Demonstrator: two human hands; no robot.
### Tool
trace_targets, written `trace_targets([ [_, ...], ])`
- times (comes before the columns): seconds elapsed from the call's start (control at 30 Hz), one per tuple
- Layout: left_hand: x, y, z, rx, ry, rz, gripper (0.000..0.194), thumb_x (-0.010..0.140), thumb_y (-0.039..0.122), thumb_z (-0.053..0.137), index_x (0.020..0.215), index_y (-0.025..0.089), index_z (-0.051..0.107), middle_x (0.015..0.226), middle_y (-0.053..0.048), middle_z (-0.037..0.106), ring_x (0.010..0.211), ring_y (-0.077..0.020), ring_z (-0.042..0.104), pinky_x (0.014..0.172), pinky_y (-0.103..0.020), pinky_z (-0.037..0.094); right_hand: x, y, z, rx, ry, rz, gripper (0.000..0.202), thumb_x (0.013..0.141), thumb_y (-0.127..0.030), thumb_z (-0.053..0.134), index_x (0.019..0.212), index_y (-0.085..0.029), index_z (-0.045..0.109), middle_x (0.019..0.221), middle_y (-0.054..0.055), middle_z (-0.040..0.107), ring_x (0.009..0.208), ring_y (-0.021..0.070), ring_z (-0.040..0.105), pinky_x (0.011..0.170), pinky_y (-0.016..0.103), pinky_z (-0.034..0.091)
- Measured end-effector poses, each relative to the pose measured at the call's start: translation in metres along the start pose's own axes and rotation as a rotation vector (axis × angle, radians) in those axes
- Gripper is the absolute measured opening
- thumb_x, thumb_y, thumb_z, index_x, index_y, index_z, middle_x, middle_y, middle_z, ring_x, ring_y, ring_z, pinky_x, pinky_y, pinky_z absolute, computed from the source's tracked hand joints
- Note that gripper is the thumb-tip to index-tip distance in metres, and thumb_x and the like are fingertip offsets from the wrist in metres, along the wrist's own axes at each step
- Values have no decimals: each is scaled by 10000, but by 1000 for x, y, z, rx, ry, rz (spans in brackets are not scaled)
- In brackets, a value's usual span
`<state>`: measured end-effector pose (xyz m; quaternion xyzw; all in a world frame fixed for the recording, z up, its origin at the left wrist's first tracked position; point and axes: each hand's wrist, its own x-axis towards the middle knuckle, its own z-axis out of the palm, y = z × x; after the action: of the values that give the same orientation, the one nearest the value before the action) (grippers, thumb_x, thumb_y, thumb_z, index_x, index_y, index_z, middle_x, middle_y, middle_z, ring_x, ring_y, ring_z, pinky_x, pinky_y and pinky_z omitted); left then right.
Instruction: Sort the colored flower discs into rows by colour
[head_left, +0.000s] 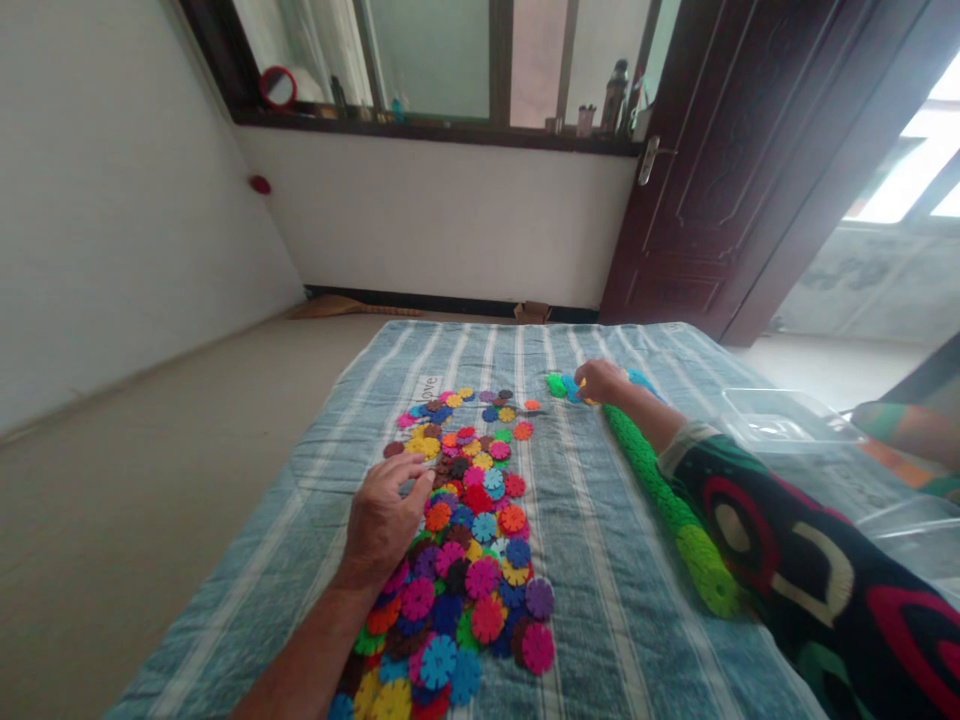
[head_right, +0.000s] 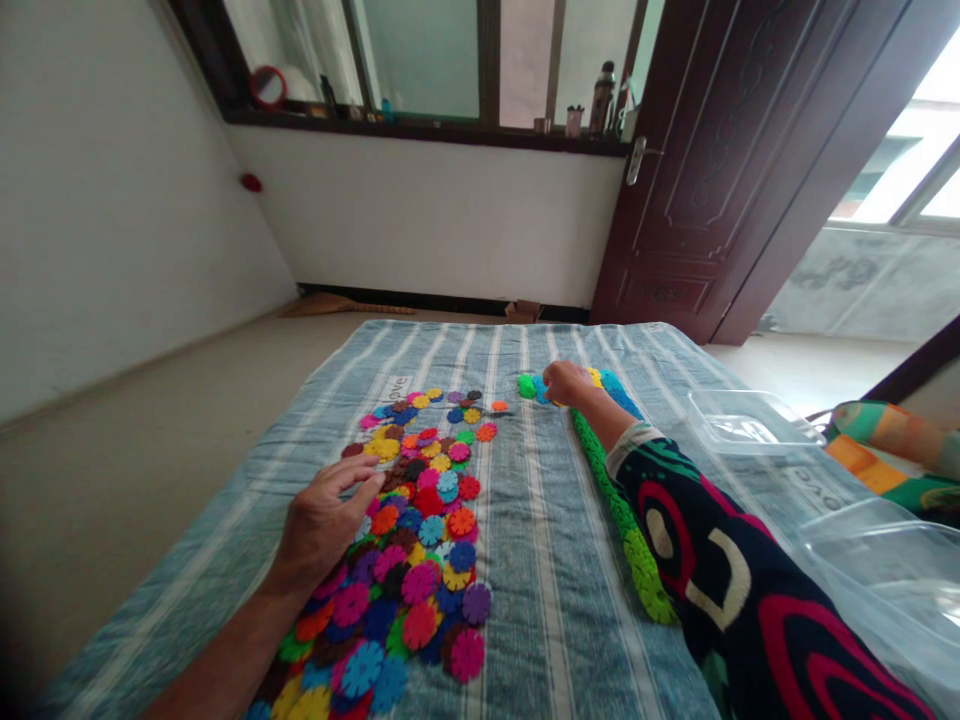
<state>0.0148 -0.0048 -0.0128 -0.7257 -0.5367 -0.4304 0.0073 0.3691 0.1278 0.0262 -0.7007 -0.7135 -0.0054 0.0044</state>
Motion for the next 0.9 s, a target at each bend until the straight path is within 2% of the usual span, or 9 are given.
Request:
trace_targets([
  [0.5,0,1,0,-21,-35,-46,208,771,327,519,683,196,653,905,-71,721,908,-206,650,903,-345,498,-18,-21,-8,-29,-17,-52,292,747,-240,664,1035,-207,691,1043,114,682,979,282,621,760,324,459],
  [0.67,-1,2,0,-19,-56,-60,217,772,320,506,686,194,660,885,-69,720,908,-201,648,898,-335,496,-39,-48,-11,58,-13,-143,233,748,-277,669,973,-232,706,1030,68,689,982,240,611,753,274,435],
  [0.9,-1,7,-2,-20,-95,-58,219,774,293,482,687,189,654,855,-57,714,870,-185,644,855,-296,495,-86,-95,-3,219,-33,-232,212,789,-352,604,935,-243,714,964,39,705,890,197,626,681,241,408],
])
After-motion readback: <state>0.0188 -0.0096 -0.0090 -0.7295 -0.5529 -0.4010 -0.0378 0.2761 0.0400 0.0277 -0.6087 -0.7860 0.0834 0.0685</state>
